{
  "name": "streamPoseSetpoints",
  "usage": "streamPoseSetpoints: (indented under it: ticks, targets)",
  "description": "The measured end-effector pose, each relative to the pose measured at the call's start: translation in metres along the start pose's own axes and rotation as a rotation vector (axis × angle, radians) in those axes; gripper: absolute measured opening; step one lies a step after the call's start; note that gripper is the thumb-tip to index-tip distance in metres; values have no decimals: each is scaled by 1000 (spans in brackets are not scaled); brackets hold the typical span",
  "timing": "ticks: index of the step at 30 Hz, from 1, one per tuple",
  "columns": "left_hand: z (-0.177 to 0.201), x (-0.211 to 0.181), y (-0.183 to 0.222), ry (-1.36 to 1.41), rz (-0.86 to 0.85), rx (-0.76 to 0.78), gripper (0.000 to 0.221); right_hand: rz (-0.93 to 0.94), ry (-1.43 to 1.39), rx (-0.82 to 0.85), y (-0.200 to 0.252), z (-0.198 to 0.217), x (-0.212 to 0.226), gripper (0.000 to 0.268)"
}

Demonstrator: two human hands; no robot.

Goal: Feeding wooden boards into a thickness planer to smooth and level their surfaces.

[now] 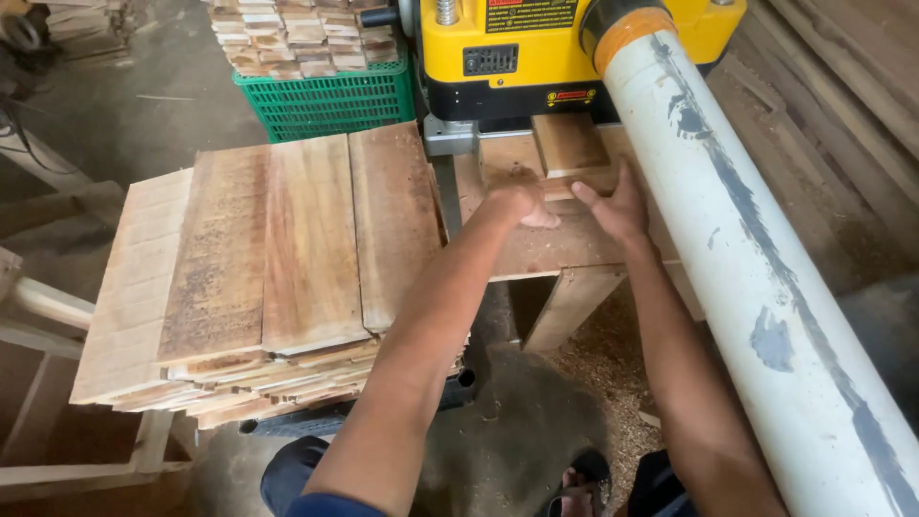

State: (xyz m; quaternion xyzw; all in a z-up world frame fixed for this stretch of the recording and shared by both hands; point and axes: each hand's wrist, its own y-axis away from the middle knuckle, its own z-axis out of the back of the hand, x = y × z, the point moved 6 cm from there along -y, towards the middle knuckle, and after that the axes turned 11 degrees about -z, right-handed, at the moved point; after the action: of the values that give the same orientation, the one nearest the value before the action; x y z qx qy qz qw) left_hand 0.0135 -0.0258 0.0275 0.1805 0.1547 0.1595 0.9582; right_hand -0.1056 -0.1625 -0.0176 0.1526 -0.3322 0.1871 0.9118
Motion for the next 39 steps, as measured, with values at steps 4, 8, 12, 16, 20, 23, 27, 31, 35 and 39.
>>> streamPoseSetpoints:
  ticks: [4, 8, 12, 16, 20, 23, 27, 31, 35, 39]
  targets:
    - [19, 0, 9, 29, -50, -75, 83, 29, 94, -12, 23, 15, 22, 111]
    - [34, 7, 5, 60, -76, -412, 58, 106, 168, 49, 7, 17, 34, 126]
    - [32, 14, 2, 186, -72, -456, 66, 159, 110, 138, 24, 18, 53, 134]
    - [48, -8, 45, 79, -105, -323, 83, 200, 164, 171, 28, 11, 50, 130]
    - [1, -2, -21, -84, -148, -264, 130, 289, 40, 117, 47, 8, 41, 110]
    - [-24, 3, -57, -85, -123, -219, 141, 400, 52, 1, -1, -25, -5, 115]
    - [-22, -32, 20, -48, -29, -207, 99, 442, -131, -35, 14, -33, -13, 98]
    - [-30, -34, 29, -26, 173, -823, 61, 324, -219, -15, 37, -30, -25, 94]
    - [-58, -20, -20, -102, -48, -104, 157, 256, -261, -6, 76, -31, -40, 92]
    - [-78, -33, 1, 182, -87, -201, 89, 320, -404, 50, 140, -26, -33, 92]
